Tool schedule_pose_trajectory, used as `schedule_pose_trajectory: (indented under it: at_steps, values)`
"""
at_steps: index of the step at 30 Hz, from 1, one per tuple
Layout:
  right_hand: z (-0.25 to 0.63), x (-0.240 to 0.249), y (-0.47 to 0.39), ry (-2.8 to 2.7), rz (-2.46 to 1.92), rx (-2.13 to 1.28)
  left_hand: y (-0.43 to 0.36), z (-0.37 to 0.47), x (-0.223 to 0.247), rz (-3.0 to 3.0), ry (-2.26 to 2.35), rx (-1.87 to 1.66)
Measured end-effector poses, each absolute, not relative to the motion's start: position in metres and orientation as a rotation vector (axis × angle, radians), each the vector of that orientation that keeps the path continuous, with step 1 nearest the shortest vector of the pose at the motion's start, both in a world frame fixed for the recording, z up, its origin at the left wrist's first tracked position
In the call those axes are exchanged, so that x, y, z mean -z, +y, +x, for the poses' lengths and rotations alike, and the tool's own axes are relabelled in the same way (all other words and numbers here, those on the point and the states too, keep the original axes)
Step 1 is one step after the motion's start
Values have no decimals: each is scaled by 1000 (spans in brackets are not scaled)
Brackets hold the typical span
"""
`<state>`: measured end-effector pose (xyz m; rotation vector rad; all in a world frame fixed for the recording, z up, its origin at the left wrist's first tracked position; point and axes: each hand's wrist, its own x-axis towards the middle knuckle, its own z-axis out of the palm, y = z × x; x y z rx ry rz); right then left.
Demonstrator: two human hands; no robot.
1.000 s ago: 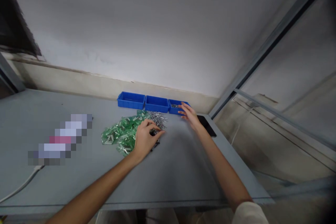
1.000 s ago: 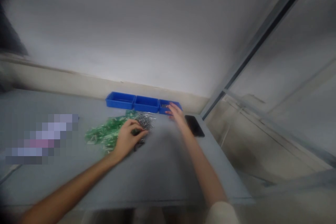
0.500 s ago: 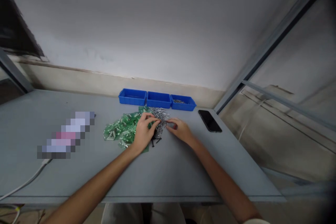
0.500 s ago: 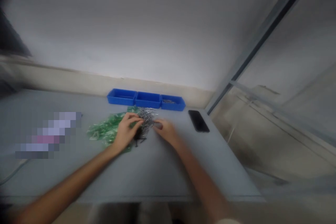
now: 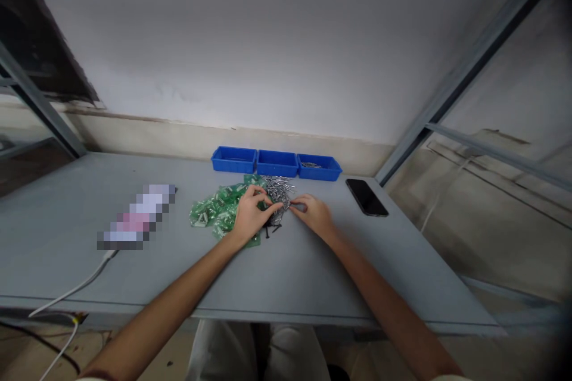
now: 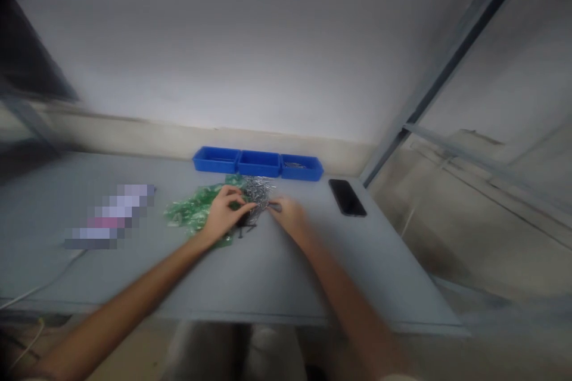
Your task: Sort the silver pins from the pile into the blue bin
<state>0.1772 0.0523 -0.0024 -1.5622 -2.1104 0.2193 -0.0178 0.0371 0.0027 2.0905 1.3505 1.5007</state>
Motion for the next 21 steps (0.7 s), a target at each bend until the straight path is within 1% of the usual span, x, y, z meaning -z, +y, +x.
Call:
schedule_pose_trajectory:
  at_steps: [10, 21]
  values:
    - [176, -1, 49, -2111, -1574, -196, 33, -13, -4, 2073, 1354, -1463]
    - [182, 0, 51, -2149, -1394, -322, 27, -8, -7, 2095, 1341, -1412]
